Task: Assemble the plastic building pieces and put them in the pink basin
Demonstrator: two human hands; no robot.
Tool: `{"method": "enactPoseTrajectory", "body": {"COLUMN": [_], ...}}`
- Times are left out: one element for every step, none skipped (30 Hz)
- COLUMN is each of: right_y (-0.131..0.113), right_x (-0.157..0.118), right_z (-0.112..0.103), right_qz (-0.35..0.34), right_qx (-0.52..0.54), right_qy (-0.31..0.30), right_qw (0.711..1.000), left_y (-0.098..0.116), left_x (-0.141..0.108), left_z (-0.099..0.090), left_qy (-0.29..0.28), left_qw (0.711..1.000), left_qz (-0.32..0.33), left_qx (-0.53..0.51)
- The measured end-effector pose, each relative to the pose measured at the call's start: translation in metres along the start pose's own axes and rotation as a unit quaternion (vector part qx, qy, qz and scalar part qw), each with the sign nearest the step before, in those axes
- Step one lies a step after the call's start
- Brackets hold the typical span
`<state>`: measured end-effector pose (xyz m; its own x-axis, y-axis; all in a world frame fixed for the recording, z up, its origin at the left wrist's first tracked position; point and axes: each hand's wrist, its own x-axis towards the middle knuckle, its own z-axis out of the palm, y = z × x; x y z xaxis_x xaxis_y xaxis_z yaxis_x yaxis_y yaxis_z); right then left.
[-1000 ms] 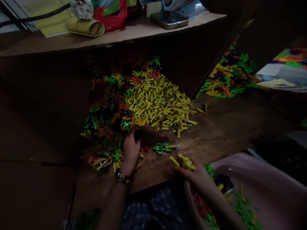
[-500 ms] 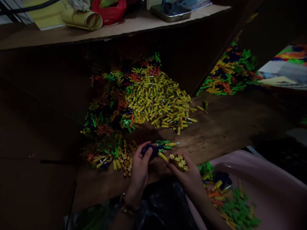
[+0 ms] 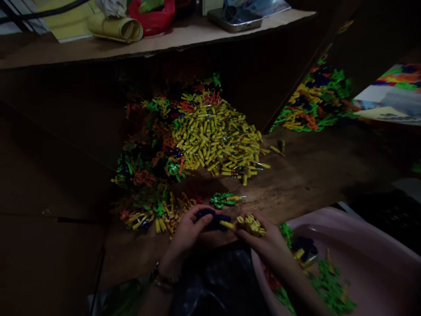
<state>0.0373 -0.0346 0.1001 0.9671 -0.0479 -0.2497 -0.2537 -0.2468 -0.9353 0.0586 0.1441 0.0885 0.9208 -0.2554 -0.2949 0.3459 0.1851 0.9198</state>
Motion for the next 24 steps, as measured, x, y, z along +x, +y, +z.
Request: {"method": "enactPoseTrajectory", "body": {"right_y": [0.0,0.001,0.003,0.006,0.01,0.015,0.02,0.025,0.029,0.033,0.035,0.037,0.036,0.035,0.033,0.03,0.026,0.022,0.018,0.015,0.012,0.01,0.008,0.006], "right_x": [0.003,0.006,0.009,0.012,0.015,0.018,0.02,0.022,0.024,0.025,0.025,0.025,0.025,0.025,0.025,0.024,0.023,0.022,0.021,0.02,0.019,0.018,0.017,0.016], "right_z": [-0.004,-0.009,-0.013,-0.017,-0.021,-0.025,-0.028,-0.031,-0.033,-0.034,-0.035,-0.035,-0.033,-0.032,-0.029,-0.027,-0.024,-0.021,-0.019,-0.016,-0.014,-0.012,-0.011,-0.009], "right_qz": [0.021,0.035,0.04,0.036,0.027,0.014,-0.001,-0.016,-0.03,-0.041,-0.051,-0.06,-0.069,-0.079,-0.088,-0.092,-0.09,-0.083,-0.072,-0.06,-0.045,-0.028,-0.009,0.011], "right_qx": [0.018,0.024,0.018,0.002,-0.021,-0.049,-0.08,-0.115,-0.148,-0.177,-0.202,-0.219,-0.23,-0.233,-0.229,-0.219,-0.2,-0.174,-0.141,-0.105,-0.069,-0.035,-0.004,0.026], "right_qy": [-0.034,-0.057,-0.063,-0.049,-0.019,0.022,0.069,0.112,0.143,0.16,0.168,0.172,0.175,0.181,0.19,0.195,0.194,0.189,0.18,0.168,0.154,0.135,0.113,0.088], "right_qw": [0.999,0.997,0.997,0.998,0.999,0.998,0.994,0.987,0.978,0.97,0.964,0.958,0.955,0.952,0.951,0.952,0.956,0.963,0.971,0.978,0.985,0.99,0.994,0.996], "left_y": [-0.002,-0.003,-0.005,-0.006,-0.006,-0.006,-0.005,-0.004,-0.003,-0.001,0.0,0.0,0.001,0.0,-0.001,-0.002,-0.003,-0.004,-0.005,-0.006,-0.006,-0.007,-0.007,-0.007], "left_x": [0.001,0.004,0.006,0.009,0.013,0.017,0.021,0.025,0.029,0.033,0.037,0.04,0.043,0.046,0.049,0.051,0.053,0.054,0.054,0.054,0.052,0.05,0.047,0.044], "left_z": [-0.003,-0.005,-0.006,-0.007,-0.009,-0.011,-0.014,-0.017,-0.021,-0.025,-0.028,-0.031,-0.033,-0.035,-0.036,-0.037,-0.038,-0.039,-0.039,-0.039,-0.038,-0.035,-0.032,-0.027], "left_qy": [-0.03,-0.052,-0.054,-0.034,0.009,0.066,0.125,0.168,0.184,0.171,0.141,0.108,0.081,0.067,0.065,0.071,0.081,0.096,0.118,0.148,0.184,0.219,0.245,0.257], "left_qw": [0.999,0.998,0.998,0.998,0.991,0.97,0.931,0.882,0.833,0.792,0.76,0.735,0.715,0.699,0.687,0.683,0.689,0.704,0.728,0.758,0.792,0.829,0.869,0.907], "left_qz": [-0.023,-0.034,-0.026,0.0,0.041,0.085,0.122,0.142,0.144,0.134,0.119,0.107,0.102,0.104,0.111,0.12,0.134,0.156,0.184,0.214,0.237,0.245,0.231,0.2], "left_qx": [-0.013,-0.011,0.011,0.058,0.129,0.22,0.319,0.417,0.502,0.571,0.623,0.661,0.687,0.705,0.715,0.717,0.708,0.686,0.649,0.598,0.532,0.452,0.362,0.267]}}
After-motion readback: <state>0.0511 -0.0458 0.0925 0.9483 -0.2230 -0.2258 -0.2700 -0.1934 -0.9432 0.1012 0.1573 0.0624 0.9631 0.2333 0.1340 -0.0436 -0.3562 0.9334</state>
